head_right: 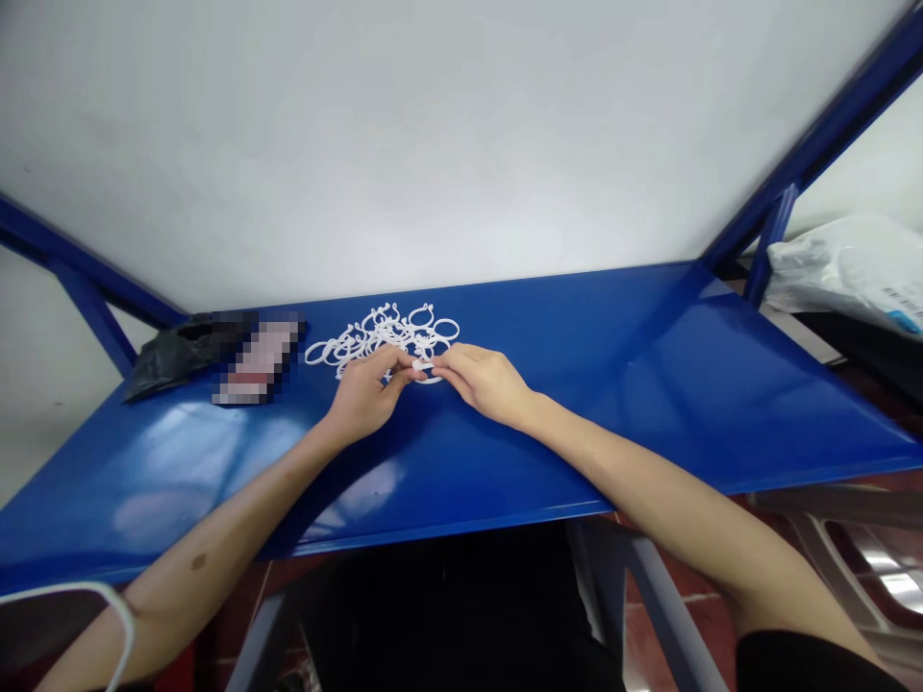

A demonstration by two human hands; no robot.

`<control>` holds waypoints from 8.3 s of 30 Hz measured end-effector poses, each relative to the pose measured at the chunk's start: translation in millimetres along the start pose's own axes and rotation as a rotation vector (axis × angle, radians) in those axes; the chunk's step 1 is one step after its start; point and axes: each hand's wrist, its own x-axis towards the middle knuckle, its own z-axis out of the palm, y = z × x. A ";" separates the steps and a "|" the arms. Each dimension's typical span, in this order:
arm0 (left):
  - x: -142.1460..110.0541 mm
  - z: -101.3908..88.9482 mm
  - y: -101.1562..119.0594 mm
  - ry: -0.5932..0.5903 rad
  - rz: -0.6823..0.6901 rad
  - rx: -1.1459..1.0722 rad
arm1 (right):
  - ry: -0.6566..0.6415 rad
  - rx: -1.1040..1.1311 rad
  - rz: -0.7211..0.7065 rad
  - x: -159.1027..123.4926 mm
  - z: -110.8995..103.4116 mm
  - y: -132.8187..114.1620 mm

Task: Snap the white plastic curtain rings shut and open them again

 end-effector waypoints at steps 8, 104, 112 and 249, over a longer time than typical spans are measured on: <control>-4.9 4.1 2.5 -0.043 0.135 0.081 | -0.146 -0.164 -0.124 -4.5 -4.9 -1.9; 4.5 4.5 0.6 0.058 -0.385 -0.504 | 0.059 -0.078 0.056 0.6 3.9 -0.7; 4.0 9.7 3.3 0.171 -0.429 -0.625 | 0.059 -0.049 -0.025 -1.9 8.7 -3.4; -3.6 17.1 -17.7 -0.092 0.226 0.499 | -0.063 -0.522 0.506 -1.4 -46.5 63.5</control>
